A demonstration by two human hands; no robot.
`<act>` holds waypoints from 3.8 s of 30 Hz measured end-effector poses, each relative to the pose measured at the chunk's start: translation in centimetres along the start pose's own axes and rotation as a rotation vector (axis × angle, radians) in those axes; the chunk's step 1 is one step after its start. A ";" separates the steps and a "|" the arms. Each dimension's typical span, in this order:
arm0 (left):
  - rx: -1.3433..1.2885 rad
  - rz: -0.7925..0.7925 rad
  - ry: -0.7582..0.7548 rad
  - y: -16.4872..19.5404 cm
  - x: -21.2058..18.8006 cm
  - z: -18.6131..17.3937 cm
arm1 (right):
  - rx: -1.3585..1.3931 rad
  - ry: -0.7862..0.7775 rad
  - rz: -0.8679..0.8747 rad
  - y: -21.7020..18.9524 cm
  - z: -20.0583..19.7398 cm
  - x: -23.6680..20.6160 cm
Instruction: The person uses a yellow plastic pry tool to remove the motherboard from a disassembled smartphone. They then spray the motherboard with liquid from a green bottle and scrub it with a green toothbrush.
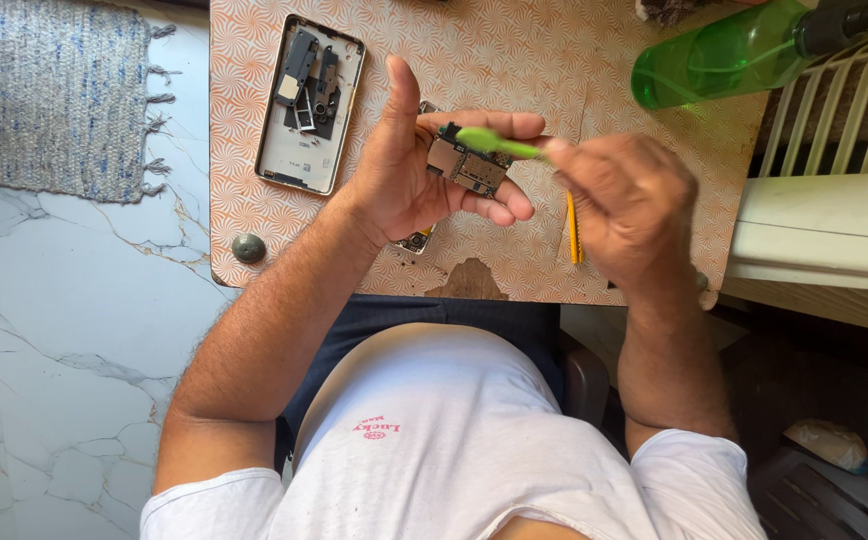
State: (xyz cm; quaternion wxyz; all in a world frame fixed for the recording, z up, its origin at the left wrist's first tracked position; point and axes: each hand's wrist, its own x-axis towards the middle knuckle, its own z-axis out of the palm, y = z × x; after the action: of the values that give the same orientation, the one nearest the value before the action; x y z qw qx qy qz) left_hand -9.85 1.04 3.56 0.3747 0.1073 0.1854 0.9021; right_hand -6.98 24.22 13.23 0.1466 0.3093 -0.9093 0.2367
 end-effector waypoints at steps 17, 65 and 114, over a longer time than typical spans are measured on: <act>0.087 0.020 0.026 0.0 0.1 0.3 | -0.042 -0.037 -0.044 0.9 0.4 -0.5; 0.124 0.060 0.031 -0.4 0.5 -0.2 | -0.035 -0.070 0.016 0.7 -0.8 -0.7; -0.065 0.021 -0.050 0.2 0.1 0.0 | -0.018 0.003 0.023 0.1 -2.4 0.1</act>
State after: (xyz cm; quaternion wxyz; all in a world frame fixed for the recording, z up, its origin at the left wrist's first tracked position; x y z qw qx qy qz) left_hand -9.99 0.97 3.69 0.3730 0.1194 0.1455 0.9086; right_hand -6.83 25.46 15.33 0.1478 0.2972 -0.9147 0.2308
